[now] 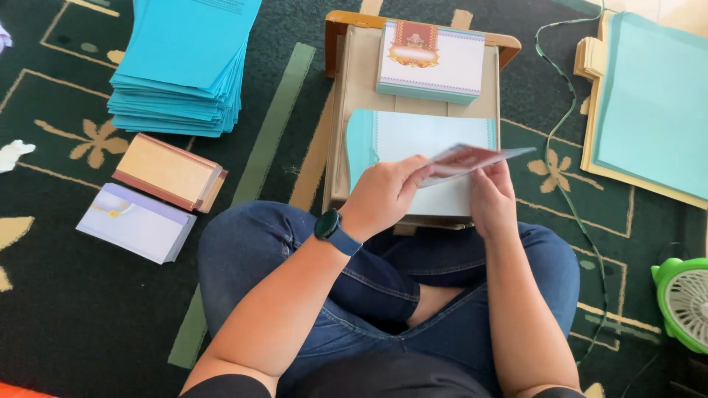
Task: The person sits on the floor and assembles small books by placing a cover sheet over a stack of pages on a wooden stand. They smooth the cover, fold the edges, and press the book closed before stacking it with others.
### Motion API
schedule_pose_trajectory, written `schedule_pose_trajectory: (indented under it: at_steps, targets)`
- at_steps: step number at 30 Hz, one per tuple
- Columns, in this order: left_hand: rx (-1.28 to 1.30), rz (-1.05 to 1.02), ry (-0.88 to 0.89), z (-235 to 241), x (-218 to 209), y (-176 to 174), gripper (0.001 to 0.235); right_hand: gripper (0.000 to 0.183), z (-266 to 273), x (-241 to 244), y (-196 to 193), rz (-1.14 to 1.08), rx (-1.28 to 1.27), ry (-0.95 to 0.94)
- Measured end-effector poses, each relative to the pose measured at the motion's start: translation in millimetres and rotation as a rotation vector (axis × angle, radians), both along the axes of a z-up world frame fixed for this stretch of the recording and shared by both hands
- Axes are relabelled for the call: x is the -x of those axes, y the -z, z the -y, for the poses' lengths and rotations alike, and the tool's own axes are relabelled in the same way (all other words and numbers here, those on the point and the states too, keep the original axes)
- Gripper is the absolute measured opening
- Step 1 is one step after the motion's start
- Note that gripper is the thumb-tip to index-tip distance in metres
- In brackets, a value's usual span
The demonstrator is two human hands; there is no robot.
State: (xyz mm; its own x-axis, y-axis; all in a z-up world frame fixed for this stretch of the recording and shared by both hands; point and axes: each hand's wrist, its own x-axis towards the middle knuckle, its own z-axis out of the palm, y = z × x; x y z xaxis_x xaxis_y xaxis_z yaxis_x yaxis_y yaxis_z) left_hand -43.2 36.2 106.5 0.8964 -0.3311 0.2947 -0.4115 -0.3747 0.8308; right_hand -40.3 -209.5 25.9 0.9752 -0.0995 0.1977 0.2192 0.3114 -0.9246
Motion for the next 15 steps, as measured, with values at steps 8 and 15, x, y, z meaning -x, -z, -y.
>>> schedule_pose_trajectory:
  at_steps: [8,15]
  targets:
    - [0.315,-0.106,-0.275,12.7,-19.1,16.3,0.040,0.023,22.6,-22.8,-10.5,-0.005,0.127,0.169]
    - [0.000,0.188,-0.451,29.2,-32.6,51.3,0.043,0.008,26.9,-135.9,-74.7,-0.183,0.532,0.278]
